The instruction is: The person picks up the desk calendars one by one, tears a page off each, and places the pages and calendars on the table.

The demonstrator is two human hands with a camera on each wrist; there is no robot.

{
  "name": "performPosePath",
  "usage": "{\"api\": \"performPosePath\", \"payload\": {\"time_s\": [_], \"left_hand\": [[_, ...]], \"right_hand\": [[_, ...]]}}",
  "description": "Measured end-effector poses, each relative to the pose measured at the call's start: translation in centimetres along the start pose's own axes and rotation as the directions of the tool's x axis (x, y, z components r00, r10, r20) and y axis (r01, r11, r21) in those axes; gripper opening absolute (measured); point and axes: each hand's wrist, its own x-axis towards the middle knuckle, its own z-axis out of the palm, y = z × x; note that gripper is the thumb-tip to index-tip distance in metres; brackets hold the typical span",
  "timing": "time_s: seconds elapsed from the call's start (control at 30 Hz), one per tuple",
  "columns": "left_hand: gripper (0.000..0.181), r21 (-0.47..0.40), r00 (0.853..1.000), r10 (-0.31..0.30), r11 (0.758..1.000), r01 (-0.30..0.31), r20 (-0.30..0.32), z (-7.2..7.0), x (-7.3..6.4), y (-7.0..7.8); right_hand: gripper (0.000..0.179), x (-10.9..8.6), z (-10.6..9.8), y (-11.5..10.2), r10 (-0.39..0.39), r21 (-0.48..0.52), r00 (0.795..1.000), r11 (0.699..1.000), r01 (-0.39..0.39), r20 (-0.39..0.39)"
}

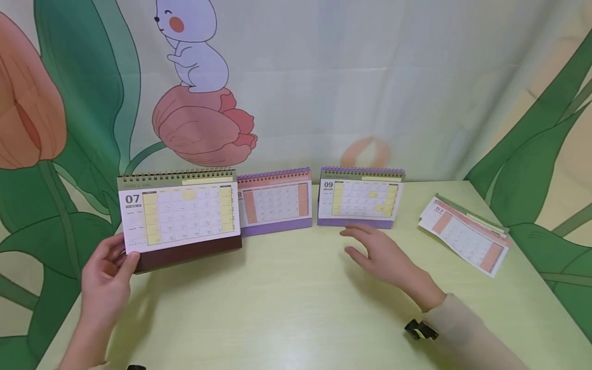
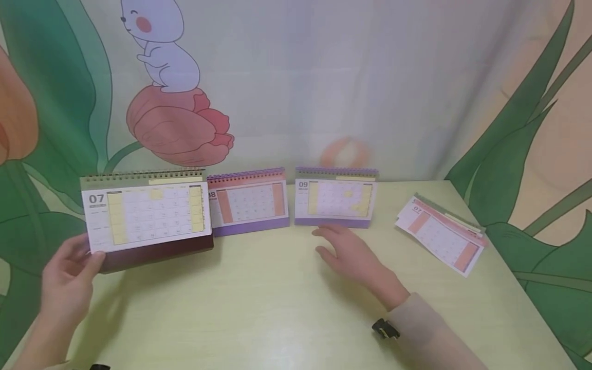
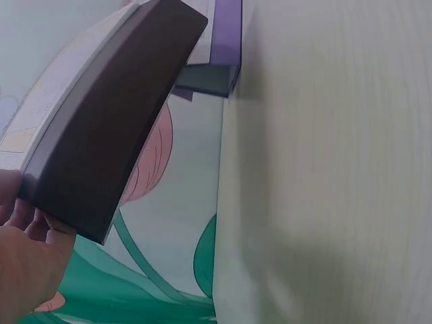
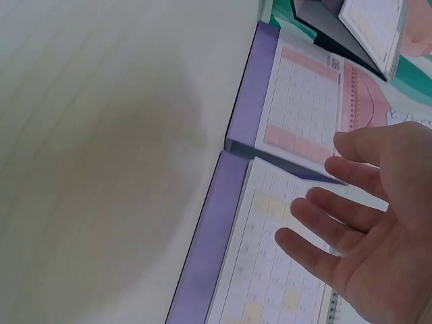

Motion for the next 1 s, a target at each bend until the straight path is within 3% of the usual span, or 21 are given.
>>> {"api": "performPosePath", "payload": {"time_s": [0.3, 0.47, 0.67, 0.9, 1.0], "left_hand": [[0.042, 0.121, 0.998, 0.053, 0.991, -0.057, 0.036, 0.4, -0.7, 0.8], [0.04, 0.056, 0.995, 0.07, 0.996, -0.074, 0.074, 0.4, -1.2, 1.5], [0.038, -0.048, 0.978, 0.12, 0.992, -0.114, 0.171, 1.1, -1.9, 2.0], [0.037, 0.132, 0.958, 0.119, 0.979, -0.157, 0.26, 3.1, -2.8, 3.0], [0.036, 0.14, 0.944, 0.129, 0.974, -0.178, 0.303, 4.0, -2.9, 3.3]], "right_hand": [[0.04, 0.9, 0.5, -2.6, -0.055, 0.007, 0.998, 0.998, 0.055, -0.009], [0.041, 0.8, 0.5, -3.4, -0.068, -0.004, 0.998, 0.998, 0.068, -0.003], [0.043, 0.9, 0.8, -3.6, -0.085, 0.006, 0.996, 0.996, 0.085, -0.014], [0.048, 1.1, 0.6, -4.6, -0.133, 0.01, 0.988, 0.991, 0.134, -0.076], [0.05, 1.2, 0.6, -4.9, -0.164, 0.012, 0.98, 0.986, 0.166, -0.112]]}}
